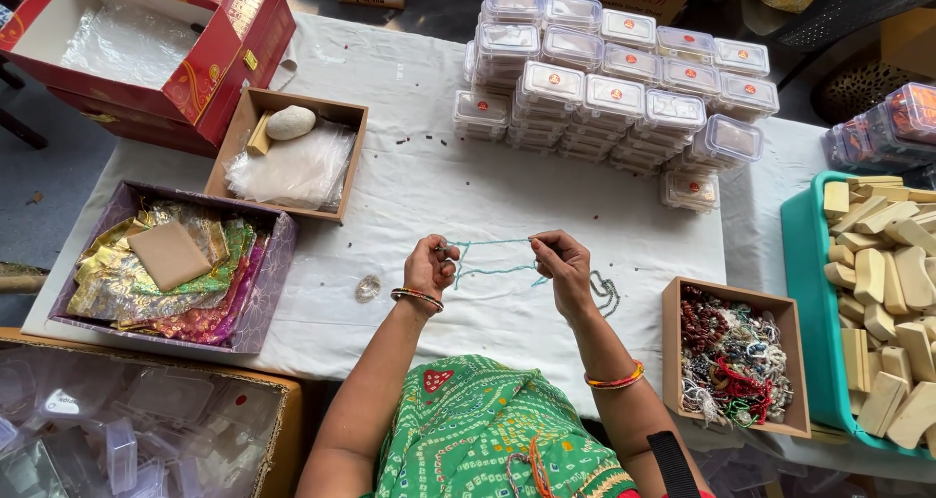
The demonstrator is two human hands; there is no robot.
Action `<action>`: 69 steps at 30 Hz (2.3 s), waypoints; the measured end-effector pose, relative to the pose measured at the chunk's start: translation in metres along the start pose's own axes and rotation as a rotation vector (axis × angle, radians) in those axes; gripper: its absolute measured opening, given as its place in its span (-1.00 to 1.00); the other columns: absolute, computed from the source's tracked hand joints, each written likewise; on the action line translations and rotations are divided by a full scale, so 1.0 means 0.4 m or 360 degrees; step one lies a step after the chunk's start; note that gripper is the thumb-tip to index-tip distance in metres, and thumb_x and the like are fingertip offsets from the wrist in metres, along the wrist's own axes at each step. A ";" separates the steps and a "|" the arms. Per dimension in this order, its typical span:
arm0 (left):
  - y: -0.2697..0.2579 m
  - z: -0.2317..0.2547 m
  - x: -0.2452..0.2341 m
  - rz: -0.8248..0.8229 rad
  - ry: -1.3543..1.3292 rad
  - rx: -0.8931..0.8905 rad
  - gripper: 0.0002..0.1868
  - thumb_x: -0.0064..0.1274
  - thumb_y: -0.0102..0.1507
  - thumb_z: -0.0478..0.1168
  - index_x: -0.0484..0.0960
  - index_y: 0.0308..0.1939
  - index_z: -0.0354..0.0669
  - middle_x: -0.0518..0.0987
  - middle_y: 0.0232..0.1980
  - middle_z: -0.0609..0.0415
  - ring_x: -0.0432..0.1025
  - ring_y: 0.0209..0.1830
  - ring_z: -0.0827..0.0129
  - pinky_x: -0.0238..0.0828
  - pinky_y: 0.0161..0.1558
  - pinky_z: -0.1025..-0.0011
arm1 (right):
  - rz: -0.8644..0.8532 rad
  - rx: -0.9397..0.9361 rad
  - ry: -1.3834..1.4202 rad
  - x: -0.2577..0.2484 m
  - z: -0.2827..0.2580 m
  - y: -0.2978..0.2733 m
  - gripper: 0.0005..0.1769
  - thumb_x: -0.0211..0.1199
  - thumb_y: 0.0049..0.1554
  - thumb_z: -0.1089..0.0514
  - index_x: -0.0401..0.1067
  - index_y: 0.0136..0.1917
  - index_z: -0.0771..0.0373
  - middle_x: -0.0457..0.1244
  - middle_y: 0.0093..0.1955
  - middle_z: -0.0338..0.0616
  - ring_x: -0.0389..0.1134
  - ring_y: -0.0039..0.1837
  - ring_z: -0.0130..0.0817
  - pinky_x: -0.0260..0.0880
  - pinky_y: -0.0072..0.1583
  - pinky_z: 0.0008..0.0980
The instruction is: The person sits at a table and packs small jewelry items into clear plastic containers. They pick up beaded necklaces, wrap them in small plastic bags, and place them inside the containers. They also handle decorative gold foil sheets and wooden blocks during the process.
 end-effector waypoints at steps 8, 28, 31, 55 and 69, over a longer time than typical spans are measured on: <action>-0.125 0.061 0.127 -0.0360 -0.0128 -0.0093 -0.86 0.12 0.30 -0.18 0.55 -0.11 -0.09 0.62 -0.21 0.22 0.46 -0.31 0.57 0.33 -0.41 0.58 | 0.0171 -0.0097 -0.0025 -0.069 -0.054 0.020 -0.88 0.29 0.25 0.18 0.54 -0.01 0.28 0.25 -0.32 -0.36 0.07 -0.35 -0.66 0.03 -0.34 -0.60; -0.102 0.183 0.162 0.0164 0.2924 0.1244 -0.75 0.14 0.21 -0.37 0.72 -0.11 0.07 0.57 0.02 0.15 0.48 0.08 0.23 0.47 0.11 0.24 | -0.0052 0.0080 -0.1182 0.010 -0.080 0.034 -0.60 0.30 0.19 0.14 0.43 0.30 0.14 0.35 0.04 -0.25 0.04 -0.37 -0.58 0.15 -0.33 -0.55; -0.142 0.143 0.293 -0.0534 0.2097 0.1213 -0.59 0.12 0.21 -0.29 0.55 0.17 -0.15 0.52 0.21 0.02 0.40 0.23 0.26 0.37 0.21 0.23 | -0.0355 0.0118 -0.0565 0.078 -0.095 0.048 -0.55 -0.01 0.29 0.30 0.37 0.42 0.18 0.39 0.27 -0.16 0.12 -0.21 -0.61 0.28 -0.14 -0.58; -0.015 0.143 0.068 -0.0569 0.2124 0.0330 -0.59 -0.07 0.39 0.13 0.63 -0.27 -0.09 0.57 -0.41 0.24 0.42 -0.46 0.54 0.44 -0.41 0.46 | 0.1155 -0.0482 0.0086 -0.597 -0.180 0.023 -0.86 0.15 0.33 0.42 0.47 0.03 0.26 0.41 0.05 -0.07 0.49 0.07 -0.34 0.64 0.19 -0.38; -0.113 0.117 0.242 -0.0338 0.2637 0.0827 -0.54 -0.10 0.38 0.21 0.67 -0.22 -0.06 0.66 -0.38 0.04 0.53 -0.36 0.20 0.42 -0.28 0.20 | -0.0711 -0.0138 -0.1152 0.178 0.019 0.021 -0.72 0.25 0.28 0.18 0.50 0.26 0.13 0.36 -0.02 -0.24 0.31 -0.12 -0.38 0.39 -0.05 -0.31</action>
Point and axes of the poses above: each hand's wrist, its own y-axis towards the middle knuckle, its own x-axis out of the palm, z = x × y, the point moved 9 cm from there along y, towards the middle knuckle
